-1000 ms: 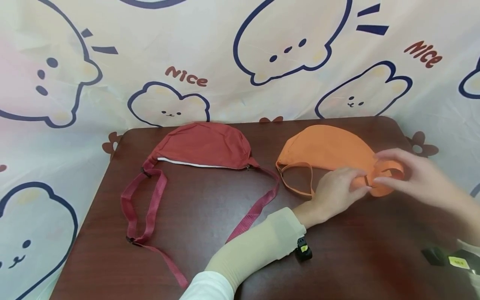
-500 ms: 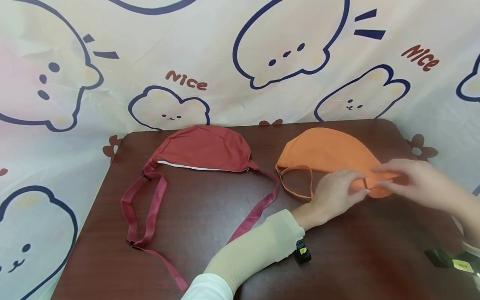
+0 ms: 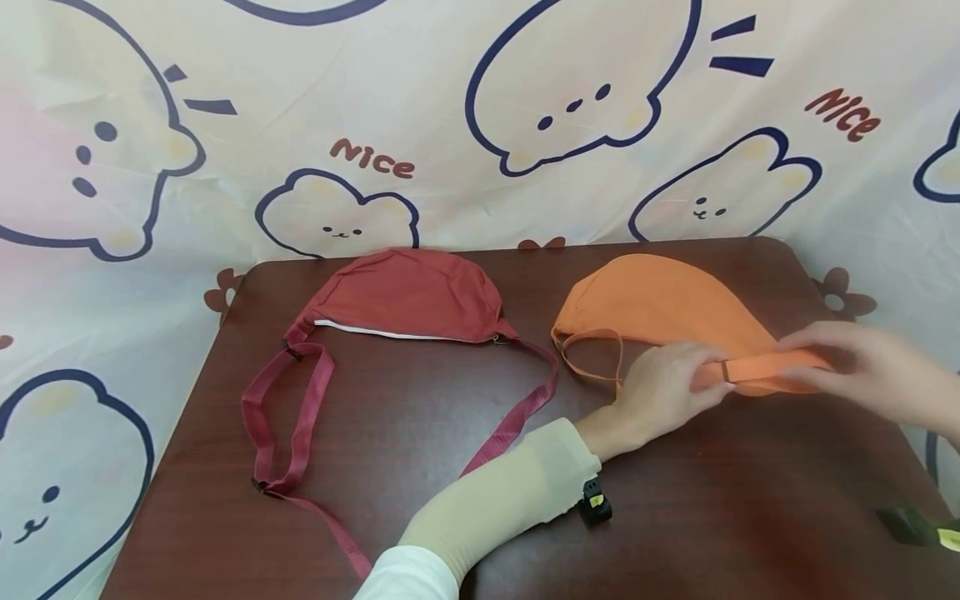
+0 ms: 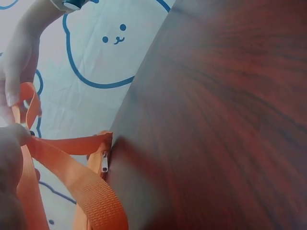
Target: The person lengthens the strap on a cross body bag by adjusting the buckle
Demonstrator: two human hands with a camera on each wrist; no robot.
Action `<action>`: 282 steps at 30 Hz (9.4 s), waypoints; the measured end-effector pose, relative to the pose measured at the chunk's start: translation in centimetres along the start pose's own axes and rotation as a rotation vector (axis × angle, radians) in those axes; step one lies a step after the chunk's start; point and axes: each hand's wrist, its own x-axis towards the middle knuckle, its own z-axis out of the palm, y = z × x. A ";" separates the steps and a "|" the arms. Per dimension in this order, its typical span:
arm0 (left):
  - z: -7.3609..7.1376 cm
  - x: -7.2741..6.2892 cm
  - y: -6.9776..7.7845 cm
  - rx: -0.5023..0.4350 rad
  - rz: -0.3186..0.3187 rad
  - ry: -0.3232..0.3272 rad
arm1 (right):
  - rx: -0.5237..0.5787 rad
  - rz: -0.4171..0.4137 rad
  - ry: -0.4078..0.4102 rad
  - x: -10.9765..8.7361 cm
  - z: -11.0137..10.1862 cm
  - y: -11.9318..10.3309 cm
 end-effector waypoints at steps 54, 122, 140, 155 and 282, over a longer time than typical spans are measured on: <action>-1.2 -1.2 -5.1 0.113 -0.005 -0.072 | 0.010 -0.065 0.053 1.7 4.2 -2.0; -1.0 -1.3 -5.7 0.072 0.084 -0.075 | 0.236 -0.095 0.091 2.0 8.6 1.4; -3.0 -1.5 -6.4 -0.055 0.035 -0.037 | 0.246 0.166 0.108 -0.6 6.9 2.9; -4.7 -3.3 -7.9 -0.172 -0.002 -0.035 | 0.264 0.296 0.067 -1.8 6.0 4.0; -8.4 -4.3 -9.5 -0.406 -0.006 0.155 | 0.561 -0.042 0.146 8.0 9.7 -10.1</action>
